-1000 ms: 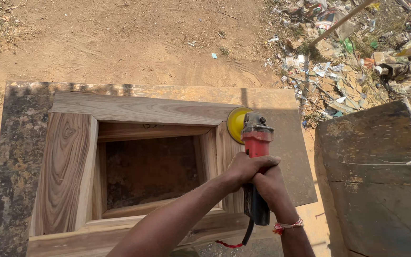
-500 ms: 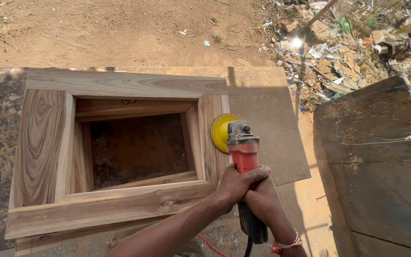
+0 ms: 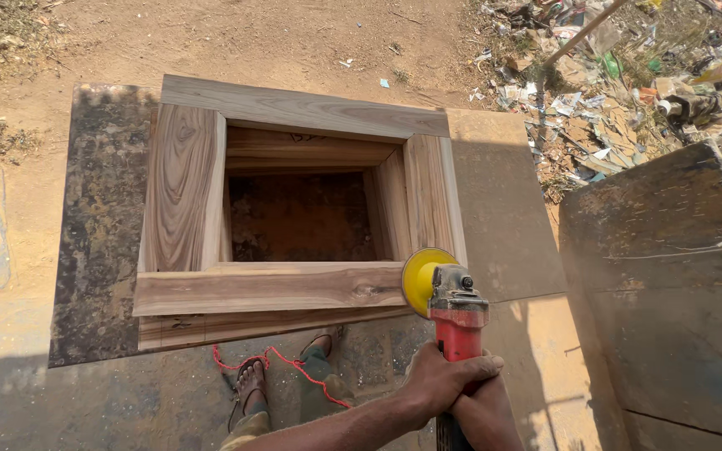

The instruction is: The person uses a red angle grinder with a yellow sanding disc to smooth the surface of a wooden frame resting on a workbench. They move the tool along the edges and flat surfaces of the frame, then briefly lift and reposition the frame to access different areas.

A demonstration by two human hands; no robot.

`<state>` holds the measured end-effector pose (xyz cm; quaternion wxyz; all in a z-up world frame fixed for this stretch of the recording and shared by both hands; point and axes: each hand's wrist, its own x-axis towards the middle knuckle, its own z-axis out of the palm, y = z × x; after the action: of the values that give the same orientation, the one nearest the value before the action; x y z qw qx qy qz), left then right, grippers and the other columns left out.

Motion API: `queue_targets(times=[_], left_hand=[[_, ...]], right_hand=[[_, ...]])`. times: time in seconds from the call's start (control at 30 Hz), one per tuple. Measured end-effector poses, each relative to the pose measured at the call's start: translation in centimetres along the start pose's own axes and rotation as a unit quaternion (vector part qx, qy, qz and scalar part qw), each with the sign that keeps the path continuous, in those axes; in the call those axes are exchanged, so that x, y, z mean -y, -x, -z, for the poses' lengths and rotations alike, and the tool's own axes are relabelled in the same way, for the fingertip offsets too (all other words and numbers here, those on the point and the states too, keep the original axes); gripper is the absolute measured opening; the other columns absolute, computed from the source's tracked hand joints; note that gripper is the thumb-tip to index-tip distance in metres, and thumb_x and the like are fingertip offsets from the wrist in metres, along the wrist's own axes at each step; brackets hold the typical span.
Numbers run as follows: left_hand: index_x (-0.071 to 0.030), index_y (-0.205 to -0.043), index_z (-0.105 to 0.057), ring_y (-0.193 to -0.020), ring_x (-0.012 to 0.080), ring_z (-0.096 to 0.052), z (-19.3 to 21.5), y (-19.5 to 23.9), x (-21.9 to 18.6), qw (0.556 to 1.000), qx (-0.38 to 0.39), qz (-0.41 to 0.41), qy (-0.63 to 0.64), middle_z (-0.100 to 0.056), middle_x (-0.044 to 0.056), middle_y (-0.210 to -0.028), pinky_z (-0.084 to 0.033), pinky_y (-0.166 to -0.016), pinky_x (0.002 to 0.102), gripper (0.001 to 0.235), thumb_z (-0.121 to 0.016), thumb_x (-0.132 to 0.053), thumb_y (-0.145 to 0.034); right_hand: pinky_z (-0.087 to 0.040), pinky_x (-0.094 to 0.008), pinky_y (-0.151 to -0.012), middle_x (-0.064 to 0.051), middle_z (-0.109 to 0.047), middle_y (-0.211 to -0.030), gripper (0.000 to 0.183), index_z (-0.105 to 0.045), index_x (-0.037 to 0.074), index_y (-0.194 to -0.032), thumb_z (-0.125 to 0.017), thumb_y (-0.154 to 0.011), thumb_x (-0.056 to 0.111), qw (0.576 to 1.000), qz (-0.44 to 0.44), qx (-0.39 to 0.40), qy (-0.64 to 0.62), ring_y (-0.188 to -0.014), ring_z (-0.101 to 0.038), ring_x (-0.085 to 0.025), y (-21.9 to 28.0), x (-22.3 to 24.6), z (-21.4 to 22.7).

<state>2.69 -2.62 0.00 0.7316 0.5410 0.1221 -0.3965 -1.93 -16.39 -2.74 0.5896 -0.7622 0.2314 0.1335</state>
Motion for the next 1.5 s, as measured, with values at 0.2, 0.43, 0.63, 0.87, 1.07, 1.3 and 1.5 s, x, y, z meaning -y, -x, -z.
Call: queue_targets(times=[0.2,0.43,0.63,0.87,1.07,1.3,1.5], left_hand=[[-0.004,-0.095,-0.075,-0.075,0.0124,-0.07,6.4,6.8,1.9,0.989,-0.103,-0.074,0.077,-0.074,0.006,-0.085,-0.057,-0.07,0.031,0.044,-0.083,-0.042,-0.075],[-0.002,-0.103,-0.072,-0.075,0.0167,-0.071,17.4,12.5,0.9,0.93,-0.245,-0.096,0.255,-0.074,0.007,-0.087,-0.056,-0.071,0.033,0.046,-0.077,-0.041,-0.08],[-0.001,-0.104,-0.073,-0.08,0.0137,-0.07,12.6,11.3,1.8,0.938,-0.225,-0.088,0.249,-0.074,0.005,-0.089,-0.055,-0.072,0.032,0.046,-0.079,-0.038,-0.079],[-0.005,-0.096,-0.076,-0.076,0.0109,-0.068,0.9,2.8,2.4,0.985,-0.063,-0.092,0.133,-0.073,0.003,-0.085,-0.056,-0.071,0.029,0.039,-0.082,-0.038,-0.076],[0.0,-0.097,-0.072,-0.078,0.0139,-0.068,-7.8,-3.2,3.9,0.997,0.059,-0.056,0.01,-0.073,0.008,-0.089,-0.056,-0.07,0.031,0.052,-0.082,-0.048,-0.08],[0.01,-0.14,-0.047,-0.134,0.0446,-0.049,-4.9,-0.7,4.0,0.87,-0.054,-0.257,-0.418,-0.052,0.035,-0.141,-0.037,-0.112,0.056,0.087,-0.071,-0.059,-0.093],[0.02,-0.148,-0.022,-0.147,0.0579,-0.024,7.7,1.3,0.1,0.599,-0.412,-0.259,-0.636,-0.029,0.046,-0.154,-0.011,-0.117,0.057,0.124,-0.069,-0.068,-0.075]], right_hand=[[-0.06,-0.035,-0.085,-0.012,-0.077,-0.104,0.051,-0.064,0.001,-0.116,-0.077,-0.067,0.0,0.987,0.022,0.126,0.099,-0.098,-0.074,-0.018,4.5,5.3,-9.3],[-0.059,-0.042,-0.076,-0.018,-0.074,-0.085,0.044,-0.063,-0.001,-0.104,-0.077,-0.067,0.018,0.905,0.136,0.262,0.305,-0.085,-0.075,-0.033,5.8,13.8,-21.3],[-0.059,-0.041,-0.082,-0.018,-0.077,-0.091,0.042,-0.066,-0.001,-0.104,-0.077,-0.068,0.018,0.914,0.091,0.244,0.312,-0.094,-0.077,-0.031,5.7,11.7,-16.7],[-0.059,-0.039,-0.069,-0.012,-0.071,-0.089,0.047,-0.058,0.004,-0.108,-0.074,-0.064,0.007,0.99,0.033,0.071,0.121,-0.08,-0.069,-0.019,2.7,4.6,-2.9],[-0.057,-0.039,-0.065,-0.015,-0.072,-0.088,0.044,-0.064,-0.006,-0.109,-0.073,-0.066,-0.001,0.995,-0.01,-0.034,0.09,-0.077,-0.069,-0.021,-0.3,-5.2,8.9],[-0.063,-0.051,-0.071,-0.021,-0.07,-0.084,0.063,-0.057,0.0,-0.121,-0.083,-0.063,-0.001,0.983,-0.14,-0.096,-0.075,-0.07,-0.075,-0.035,1.9,-12.8,17.8],[-0.063,-0.052,-0.076,-0.024,-0.072,-0.088,0.066,-0.055,-0.001,-0.124,-0.082,-0.064,0.001,0.953,-0.184,-0.23,0.073,-0.076,-0.076,-0.037,-0.5,-19.3,22.9]])
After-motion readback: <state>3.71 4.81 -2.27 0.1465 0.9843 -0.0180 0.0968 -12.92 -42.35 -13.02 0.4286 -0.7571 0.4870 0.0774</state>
